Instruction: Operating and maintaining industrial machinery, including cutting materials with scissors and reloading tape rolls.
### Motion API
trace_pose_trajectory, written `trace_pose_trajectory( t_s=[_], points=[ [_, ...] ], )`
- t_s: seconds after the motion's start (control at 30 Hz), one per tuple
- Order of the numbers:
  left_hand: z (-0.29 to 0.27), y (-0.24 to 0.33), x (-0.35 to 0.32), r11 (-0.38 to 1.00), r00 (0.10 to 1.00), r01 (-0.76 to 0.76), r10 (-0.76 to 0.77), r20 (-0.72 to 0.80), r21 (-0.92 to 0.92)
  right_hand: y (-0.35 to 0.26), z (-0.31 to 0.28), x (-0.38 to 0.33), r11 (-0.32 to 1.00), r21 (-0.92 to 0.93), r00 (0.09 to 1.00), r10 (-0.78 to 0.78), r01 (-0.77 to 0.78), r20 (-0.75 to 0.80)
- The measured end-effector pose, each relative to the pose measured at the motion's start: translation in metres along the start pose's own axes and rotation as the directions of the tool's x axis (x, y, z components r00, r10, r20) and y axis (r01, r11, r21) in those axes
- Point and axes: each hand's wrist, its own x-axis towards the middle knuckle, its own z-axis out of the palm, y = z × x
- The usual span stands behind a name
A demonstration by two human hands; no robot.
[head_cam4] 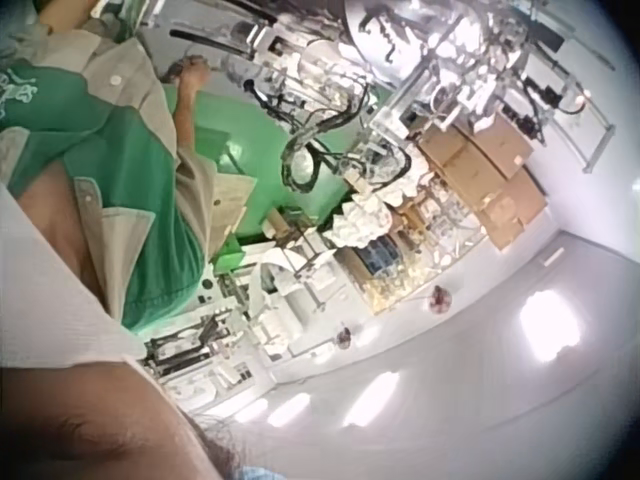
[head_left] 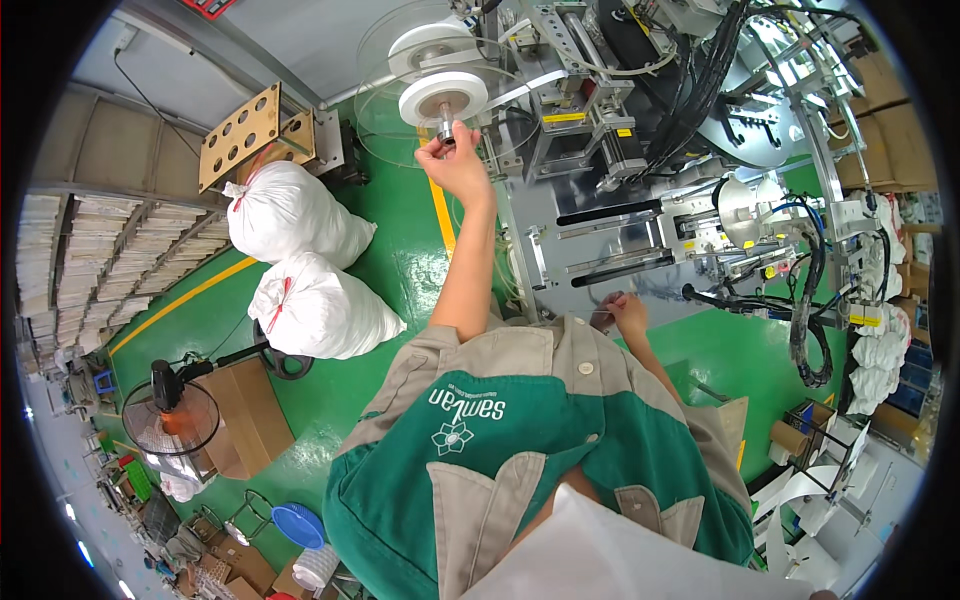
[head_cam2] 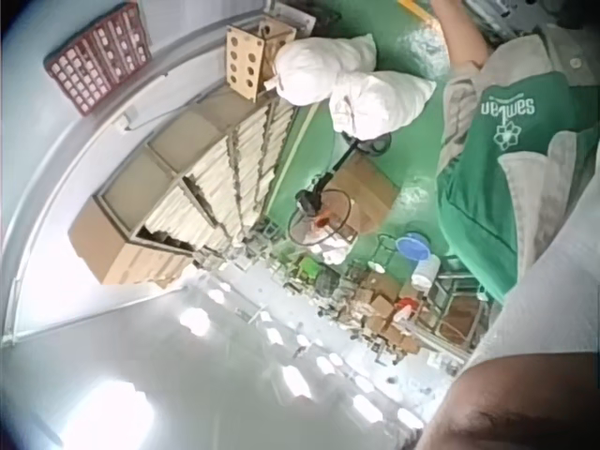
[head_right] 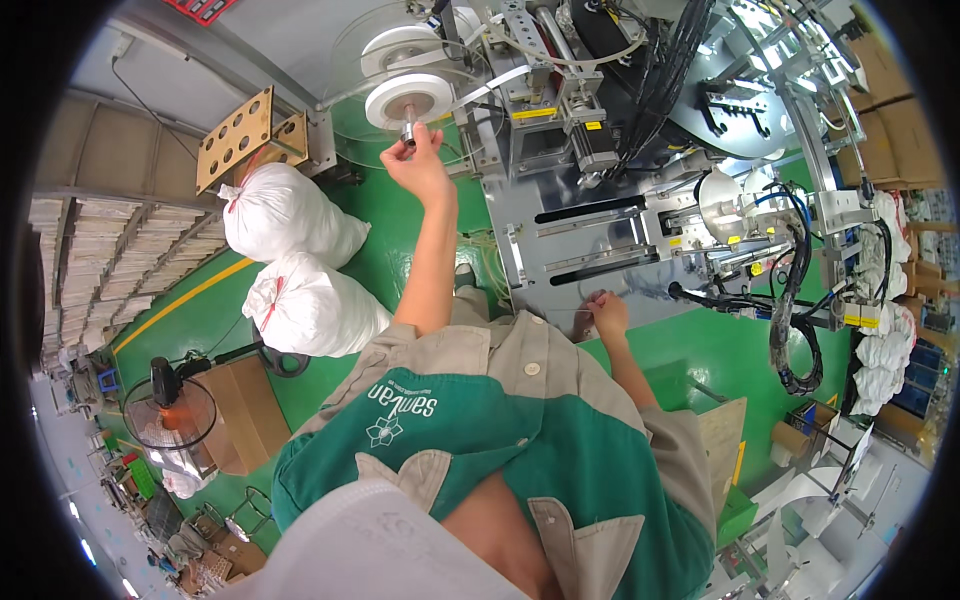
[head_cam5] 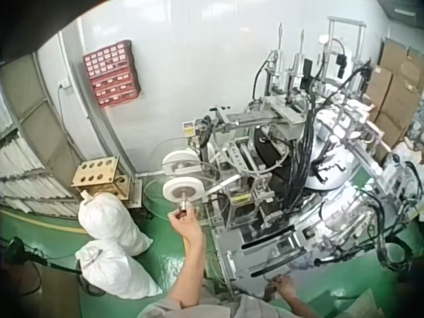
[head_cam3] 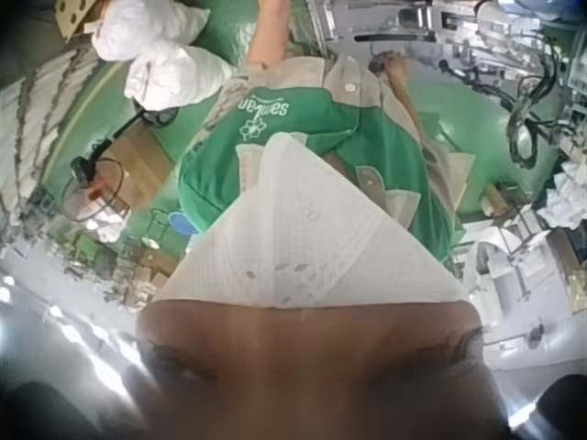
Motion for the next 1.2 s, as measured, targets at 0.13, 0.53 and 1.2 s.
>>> trace_pose_trajectory(
  t_s=[0.13, 0.53, 1.2],
  points=[
    [0.0, -0.004, 0.002, 0.999, 1.0, 0.028, -0.028, 0.013, -0.046, 0.005, 0.001, 0.005, 0.999, 0.019, 0.998, 0.049, -0.05, 0.05],
    [0.009, -0.012, 0.003, 0.991, 0.999, 0.028, -0.033, -0.036, -0.133, 0.008, 0.002, -0.003, 0.999, 0.034, 0.992, -0.037, 0.033, 0.117],
    [-0.064, 0.083, -0.017, 0.636, 0.355, 0.732, -0.663, 0.66, 0.245, -0.323, -0.137, 0.0, 0.44, 0.698, 0.825, -0.312, 0.566, -0.472]
  ],
)
